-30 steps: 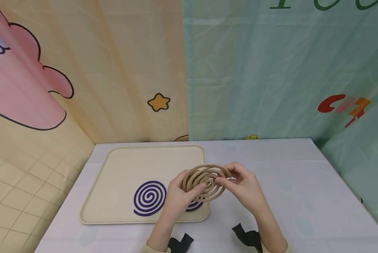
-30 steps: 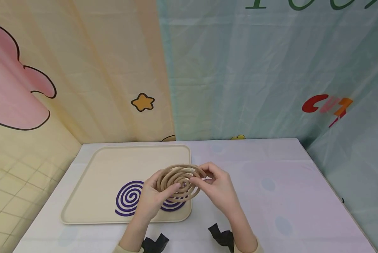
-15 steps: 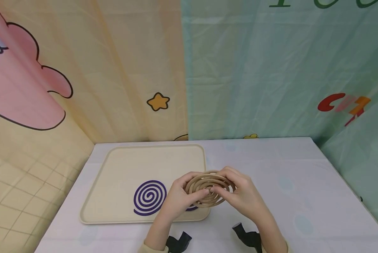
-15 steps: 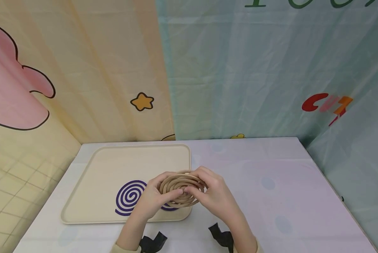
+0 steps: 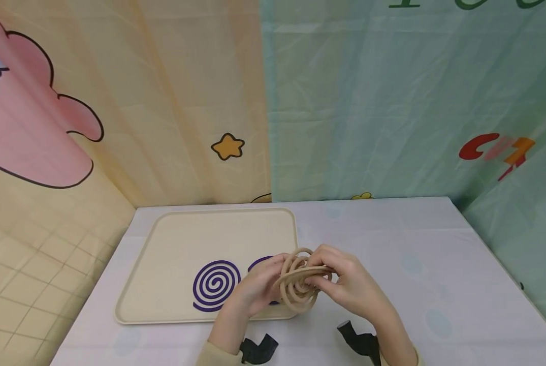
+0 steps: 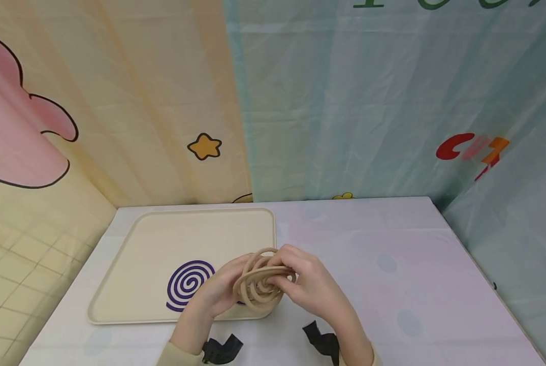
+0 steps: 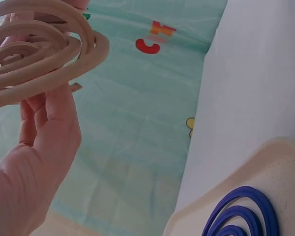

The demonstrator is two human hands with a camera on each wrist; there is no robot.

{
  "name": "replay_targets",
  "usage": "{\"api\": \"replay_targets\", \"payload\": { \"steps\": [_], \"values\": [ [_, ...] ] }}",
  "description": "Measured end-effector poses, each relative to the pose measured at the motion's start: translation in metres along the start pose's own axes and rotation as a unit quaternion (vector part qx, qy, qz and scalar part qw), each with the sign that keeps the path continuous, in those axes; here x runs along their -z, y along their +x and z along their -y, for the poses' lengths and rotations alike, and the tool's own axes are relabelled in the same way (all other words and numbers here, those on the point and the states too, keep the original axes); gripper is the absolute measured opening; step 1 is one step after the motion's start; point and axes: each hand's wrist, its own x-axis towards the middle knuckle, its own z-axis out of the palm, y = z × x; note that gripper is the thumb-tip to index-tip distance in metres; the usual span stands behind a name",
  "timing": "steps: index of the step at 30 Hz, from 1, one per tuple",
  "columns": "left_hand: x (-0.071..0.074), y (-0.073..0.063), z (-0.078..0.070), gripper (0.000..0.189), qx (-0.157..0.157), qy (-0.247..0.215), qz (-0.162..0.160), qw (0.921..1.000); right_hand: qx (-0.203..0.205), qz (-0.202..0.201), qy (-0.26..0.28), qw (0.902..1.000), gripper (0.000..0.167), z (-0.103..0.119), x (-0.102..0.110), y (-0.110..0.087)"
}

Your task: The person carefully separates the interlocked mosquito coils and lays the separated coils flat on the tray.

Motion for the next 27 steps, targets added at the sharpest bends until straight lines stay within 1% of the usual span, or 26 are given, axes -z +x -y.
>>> {"api": "replay_targets", "payload": {
  "steps": [2,4,6,9,11,13,15,17,19,21,24,27],
  "values": [
    [0.0,-0.001,0.0,0.035,0.001,0.003,0.001,1.0,0.006,0.009,0.007,0.9999,0.026,0.0,0.0,0.0],
    [-0.001,-0.003,-0.001,0.044,-0.009,0.013,0.006,0.9999,0.016,0.017,0.015,0.9996,0.027,0.001,-0.001,-0.001],
    [-0.002,-0.005,-0.003,0.05,-0.024,0.026,0.015,0.9993,0.027,0.021,0.021,0.9992,0.027,0.002,-0.001,-0.001],
    [-0.004,-0.007,-0.005,0.052,-0.05,0.038,0.03,0.9975,0.037,0.025,0.02,0.9988,0.031,0.003,0.0,-0.002],
    [-0.006,-0.007,-0.005,0.05,-0.068,0.038,0.036,0.9963,0.044,0.026,0.02,0.9985,0.035,0.004,0.001,-0.002],
    [-0.007,-0.008,-0.005,0.05,-0.084,0.033,0.034,0.9954,0.043,0.027,0.02,0.9985,0.038,0.006,0.001,-0.003],
    [-0.009,-0.008,-0.005,0.049,-0.1,0.029,0.026,0.9942,0.039,0.026,0.015,0.9988,0.039,0.007,0.002,-0.003],
    [-0.01,-0.008,-0.004,0.046,-0.116,0.025,0.012,0.9929,0.031,0.017,-0.007,0.9994,0.04,0.008,0.002,-0.003],
    [-0.012,-0.009,-0.004,0.045,-0.133,0.023,-0.011,0.9908,0.018,0.003,-0.042,0.999,0.04,0.009,0.002,-0.003],
    [-0.014,-0.009,-0.004,0.045,-0.144,0.023,-0.037,0.9886,0.019,-0.015,-0.073,0.997,0.042,0.008,0.001,-0.002],
    [-0.019,-0.009,-0.004,0.044,-0.145,0.043,-0.071,0.986,0.027,-0.034,-0.106,0.9934,0.046,0.006,-0.002,-0.001],
    [-0.023,-0.009,-0.004,0.041,-0.131,0.061,-0.083,0.986,0.048,-0.05,-0.118,0.9906,0.048,0.004,-0.003,0.0]
  ]
}}
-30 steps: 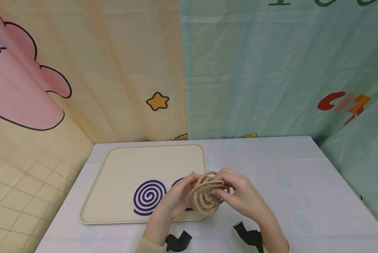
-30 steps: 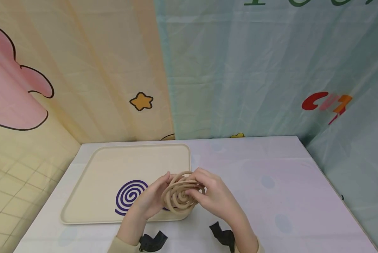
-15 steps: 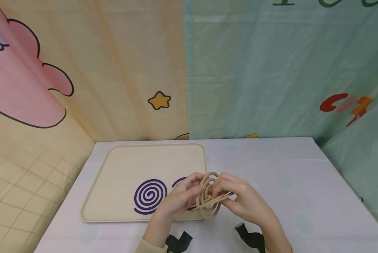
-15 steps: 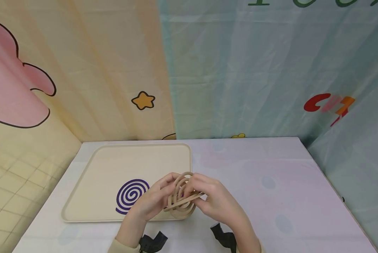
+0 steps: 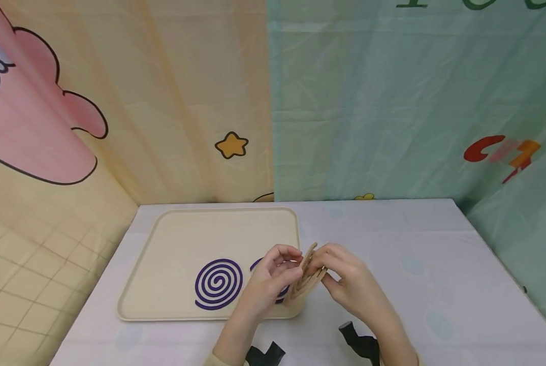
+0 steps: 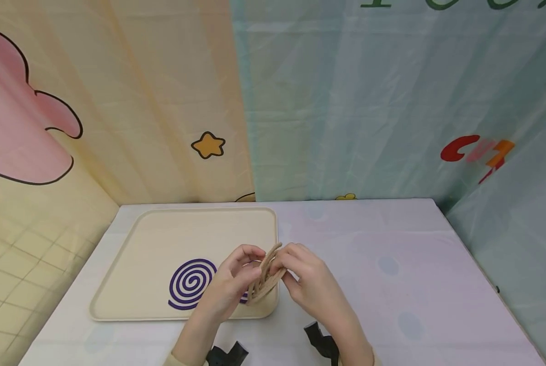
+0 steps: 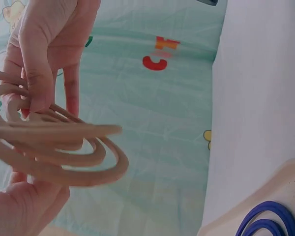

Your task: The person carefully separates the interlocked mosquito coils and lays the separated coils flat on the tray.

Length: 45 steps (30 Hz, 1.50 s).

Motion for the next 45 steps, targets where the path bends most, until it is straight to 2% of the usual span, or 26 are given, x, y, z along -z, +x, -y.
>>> {"api": "replay_targets", "payload": {
  "steps": [5,12,14,16,19,22,25,27,29,31,33,36,37,38,40,42,45],
  "values": [
    [-0.004,-0.001,-0.003,0.044,0.024,0.019,-0.001,0.9995,0.017,0.003,-0.012,0.9998,0.044,0.001,0.001,0.001],
    [-0.001,-0.002,-0.007,0.045,0.043,0.052,0.027,0.9974,0.036,0.012,-0.032,0.9988,0.044,0.007,0.001,0.002],
    [-0.002,-0.003,-0.008,0.042,0.041,0.076,0.013,0.9962,0.033,0.016,-0.03,0.9989,0.043,0.009,0.002,0.002],
    [-0.004,-0.004,-0.008,0.038,0.031,0.117,-0.021,0.9924,0.034,0.014,-0.03,0.9989,0.045,0.009,0.001,0.002],
    [-0.007,-0.008,-0.009,0.033,0.008,0.184,-0.09,0.9787,0.028,0.007,-0.034,0.999,0.045,0.008,-0.002,0.003],
    [-0.012,-0.01,-0.008,0.028,-0.021,0.217,-0.145,0.9651,0.015,-0.012,-0.048,0.9987,0.048,0.007,-0.006,0.005],
    [-0.017,-0.011,-0.008,0.025,-0.066,0.247,-0.2,0.9459,-0.022,-0.033,-0.05,0.998,0.058,0.008,-0.01,0.006],
    [-0.018,-0.011,-0.007,0.024,-0.1,0.27,-0.236,0.9281,-0.057,-0.052,-0.036,0.9964,0.068,0.009,-0.012,0.005],
    [-0.019,-0.011,-0.006,0.025,-0.131,0.289,-0.265,0.9105,-0.099,-0.076,-0.018,0.9921,0.063,0.01,-0.013,0.005],
    [-0.019,-0.011,-0.005,0.025,-0.16,0.298,-0.28,0.8984,-0.154,-0.093,0.026,0.9833,0.046,0.013,-0.013,0.005],
    [-0.02,-0.01,-0.004,0.026,-0.192,0.311,-0.289,0.8849,-0.215,-0.101,0.078,0.9681,0.025,0.017,-0.012,0.005],
    [-0.021,-0.009,-0.001,0.027,-0.226,0.331,-0.298,0.8664,-0.293,-0.09,0.155,0.9391,0.018,0.025,-0.012,0.005],
    [-0.022,-0.009,0.0,0.028,-0.234,0.332,-0.299,0.8635,-0.315,-0.084,0.171,0.9297,0.019,0.027,-0.014,0.006],
    [-0.023,-0.009,0.001,0.029,-0.239,0.333,-0.3,0.8615,-0.329,-0.079,0.173,0.9249,0.02,0.029,-0.015,0.006],
    [-0.025,-0.009,0.003,0.028,-0.244,0.329,-0.298,0.8618,-0.343,-0.073,0.174,0.92,0.02,0.033,-0.02,0.007],
    [-0.027,-0.008,0.005,0.028,-0.245,0.326,-0.294,0.8643,-0.337,-0.079,0.141,0.9273,0.015,0.035,-0.024,0.007],
    [-0.027,-0.007,0.007,0.024,-0.238,0.34,-0.288,0.863,-0.272,-0.099,0.059,0.9554,0.013,0.034,-0.029,0.006]
  ]
}}
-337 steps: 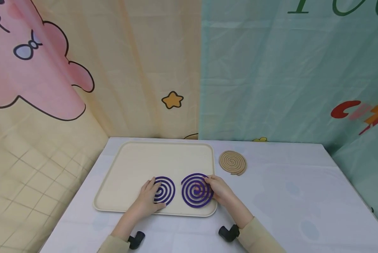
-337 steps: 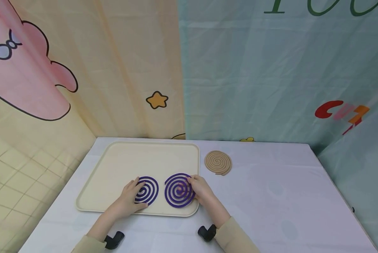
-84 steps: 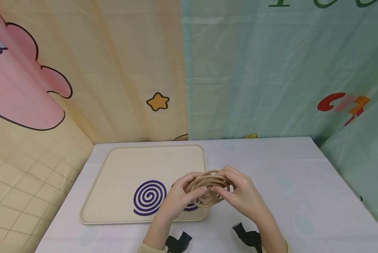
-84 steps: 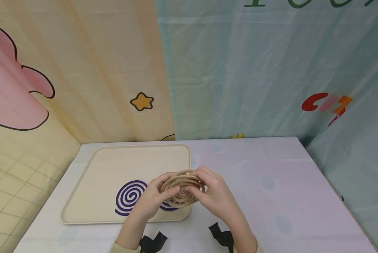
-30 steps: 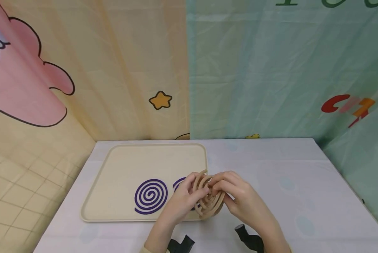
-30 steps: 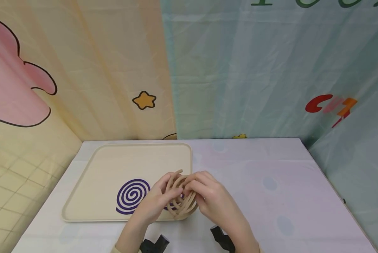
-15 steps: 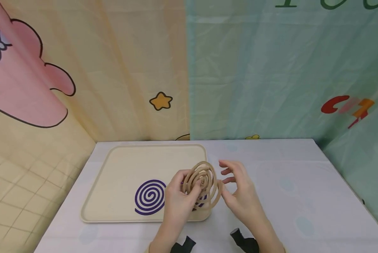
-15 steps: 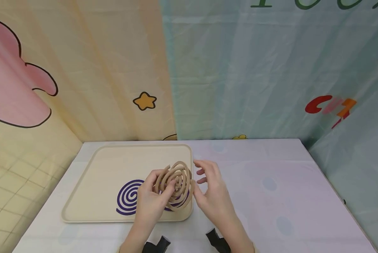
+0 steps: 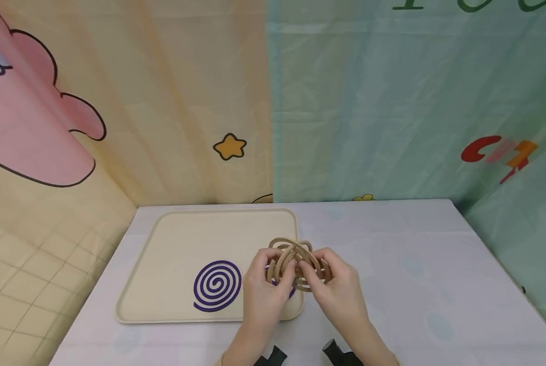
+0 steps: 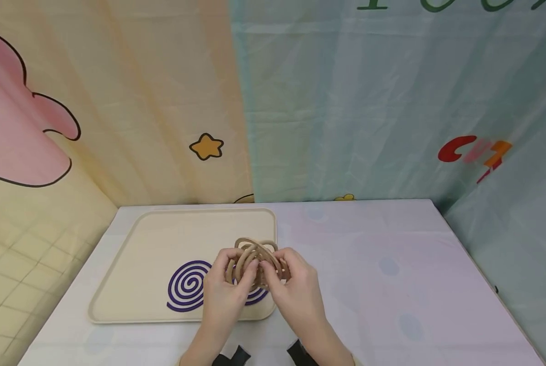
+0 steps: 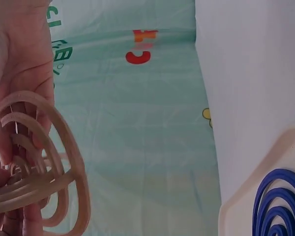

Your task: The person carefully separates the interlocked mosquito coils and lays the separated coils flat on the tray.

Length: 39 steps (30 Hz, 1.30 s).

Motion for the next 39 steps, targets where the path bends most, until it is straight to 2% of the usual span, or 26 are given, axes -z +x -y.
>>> {"api": "replay_targets", "payload": {
  "steps": [4,8,9,11,14,18,20,22,24,27,29,31,33,35,39],
  "values": [
    [0.0,0.0,0.003,0.02,-0.007,0.029,0.014,0.9995,0.109,-0.053,-0.092,0.9883,0.024,-0.004,-0.001,0.0],
    [-0.002,0.0,0.004,0.021,-0.042,0.06,0.025,0.997,0.144,-0.058,-0.133,0.9789,0.03,-0.007,-0.001,0.001],
    [-0.002,0.0,0.004,0.021,-0.047,0.066,0.027,0.9964,0.144,-0.054,-0.137,0.9786,0.03,-0.008,0.0,0.0],
    [-0.001,0.001,0.002,0.02,-0.036,0.058,0.039,0.9969,0.136,-0.04,-0.133,0.9809,0.031,-0.008,0.002,0.001],
    [0.003,0.004,-0.001,0.018,0.021,0.024,0.067,0.9972,0.104,-0.017,-0.102,0.9892,0.03,-0.008,0.008,0.002],
    [0.01,0.008,-0.003,0.016,0.092,-0.013,0.111,0.9894,0.057,0.019,-0.057,0.9965,0.027,-0.007,0.016,0.004],
    [0.013,0.01,-0.003,0.016,0.109,-0.025,0.124,0.986,0.033,0.037,-0.038,0.9981,0.026,-0.007,0.018,0.005],
    [0.015,0.011,-0.002,0.016,0.113,-0.032,0.124,0.9854,0.005,0.047,-0.02,0.9987,0.024,-0.007,0.019,0.006],
    [0.015,0.011,0.0,0.013,0.104,-0.049,0.116,0.9866,-0.021,0.051,-0.002,0.9985,0.021,-0.007,0.02,0.006],
    [0.014,0.01,0.003,0.009,0.049,-0.043,0.098,0.9931,-0.029,0.045,0.021,0.9983,0.013,-0.009,0.017,0.007],
    [0.011,0.008,0.006,0.008,-0.007,-0.025,0.084,0.9961,-0.003,0.029,0.013,0.9995,0.011,-0.01,0.014,0.007],
    [0.009,0.007,0.008,0.011,-0.066,0.008,0.062,0.9959,0.043,0.0,-0.014,0.999,0.011,-0.012,0.011,0.007],
    [0.007,0.006,0.009,0.014,-0.103,0.026,0.04,0.9936,0.092,-0.036,-0.053,0.9937,0.015,-0.014,0.009,0.007],
    [0.006,0.007,0.009,0.015,-0.113,0.026,0.027,0.9928,0.125,-0.056,-0.066,0.9883,0.02,-0.016,0.009,0.009],
    [0.008,0.008,0.008,0.013,-0.067,-0.012,0.031,0.9972,0.142,-0.054,-0.036,0.9877,0.025,-0.021,0.013,0.012]
  ]
}}
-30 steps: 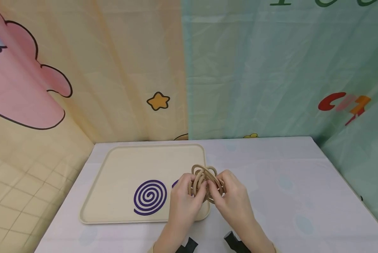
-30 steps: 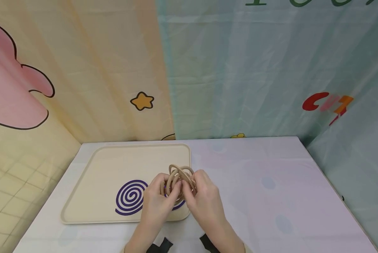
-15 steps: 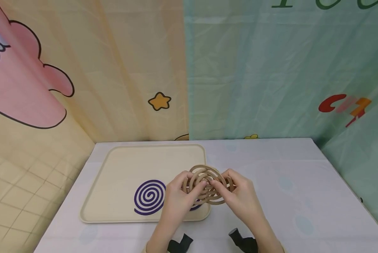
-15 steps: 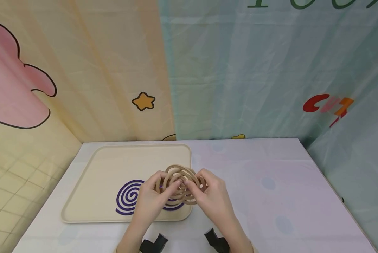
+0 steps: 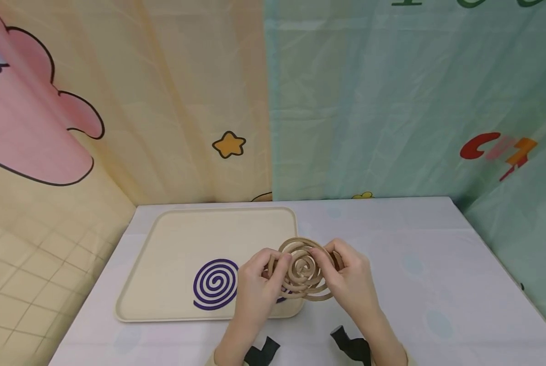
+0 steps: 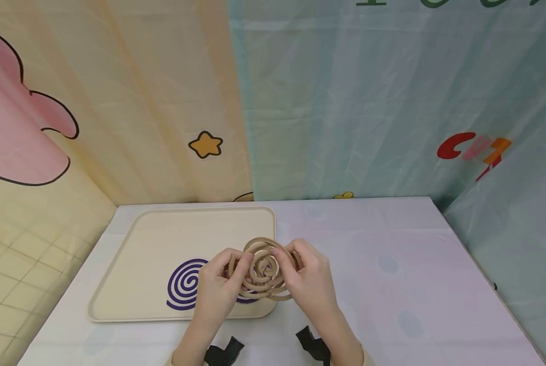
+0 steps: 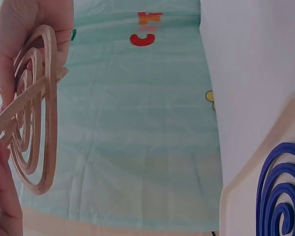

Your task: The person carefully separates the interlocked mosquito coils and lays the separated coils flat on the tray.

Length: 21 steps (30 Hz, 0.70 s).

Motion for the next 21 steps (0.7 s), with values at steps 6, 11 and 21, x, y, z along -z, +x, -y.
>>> {"api": "replay_targets", "payload": {
  "steps": [6,11,21],
  "values": [
    [-0.0001,-0.0007,-0.0002,0.015,0.028,-0.028,-0.009,0.9992,-0.01,0.003,0.023,0.9997,0.028,-0.0024,-0.0009,0.0008],
    [-0.0005,-0.002,-0.0007,0.014,0.007,-0.038,-0.022,0.999,-0.003,-0.022,0.035,0.9991,0.028,-0.0018,-0.0046,-0.0015],
    [0.003,-0.0013,-0.0022,0.012,0.028,-0.079,-0.029,0.9961,-0.054,0.002,0.116,0.9918,0.021,0.0019,-0.0037,-0.0033]
  ]
}}
